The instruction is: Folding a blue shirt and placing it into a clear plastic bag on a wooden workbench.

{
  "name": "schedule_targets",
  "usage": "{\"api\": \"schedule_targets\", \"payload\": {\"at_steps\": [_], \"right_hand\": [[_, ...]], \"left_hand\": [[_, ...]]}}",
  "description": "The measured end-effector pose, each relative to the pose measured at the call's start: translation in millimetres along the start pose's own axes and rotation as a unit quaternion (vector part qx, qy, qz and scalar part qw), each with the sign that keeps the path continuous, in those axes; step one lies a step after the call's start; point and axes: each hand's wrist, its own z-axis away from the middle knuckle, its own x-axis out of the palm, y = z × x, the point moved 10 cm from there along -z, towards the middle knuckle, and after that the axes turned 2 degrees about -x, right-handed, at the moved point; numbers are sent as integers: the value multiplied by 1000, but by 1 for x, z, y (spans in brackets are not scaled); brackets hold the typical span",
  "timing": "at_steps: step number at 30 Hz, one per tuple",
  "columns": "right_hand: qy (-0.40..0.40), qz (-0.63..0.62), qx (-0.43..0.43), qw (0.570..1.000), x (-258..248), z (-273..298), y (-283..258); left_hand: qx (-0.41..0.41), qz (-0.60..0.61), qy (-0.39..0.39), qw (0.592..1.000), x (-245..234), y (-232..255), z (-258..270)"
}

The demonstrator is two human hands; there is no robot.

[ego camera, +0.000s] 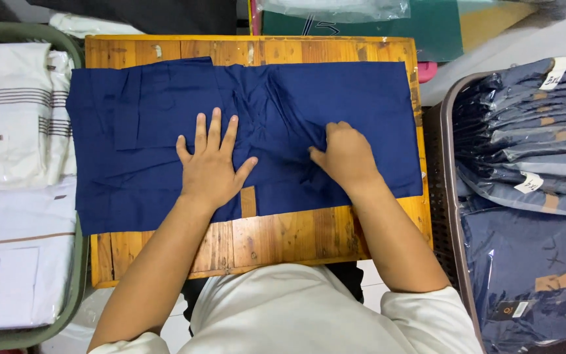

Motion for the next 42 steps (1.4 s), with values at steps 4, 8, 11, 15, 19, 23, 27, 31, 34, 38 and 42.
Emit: {"api": "schedule_targets", "payload": {"at_steps": [4, 8, 11, 15, 19, 23, 27, 31, 34, 38, 42], "right_hand": [[30, 61, -12, 998, 28, -14, 16], [-7, 12, 13, 1000, 20, -19, 28], [6, -71, 66, 995, -9, -12, 52], [97, -236, 132, 958, -39, 5, 112], [120, -298, 141, 936, -42, 7, 175], [167, -322, 203, 909, -76, 30, 189], [173, -350, 249, 886, -91, 52, 196], [171, -274, 233, 917, -55, 45, 226], [127, -226, 192, 946, -21, 31, 212], [79, -274, 179, 941, 7, 20, 186], [88, -278, 239, 926, 11, 27, 200]], "left_hand": [[2, -6, 9, 1000, 1, 0, 1], [2, -7, 23, 1000, -1, -2, 2], [-1, -12, 16, 1000, -4, -9, 4], [-13, -43, 27, 999, -12, -35, 9], [-15, -65, 52, 996, -23, -70, 21], [-24, -99, 86, 991, -33, -104, 26], [-46, -113, 81, 989, -39, -144, 30], [-28, -137, 118, 983, -50, -188, 38], [-69, -131, 81, 986, -58, -217, 46], [-131, -104, 43, 985, -61, -255, 61], [-170, -85, 29, 981, -67, -255, 67]]}}
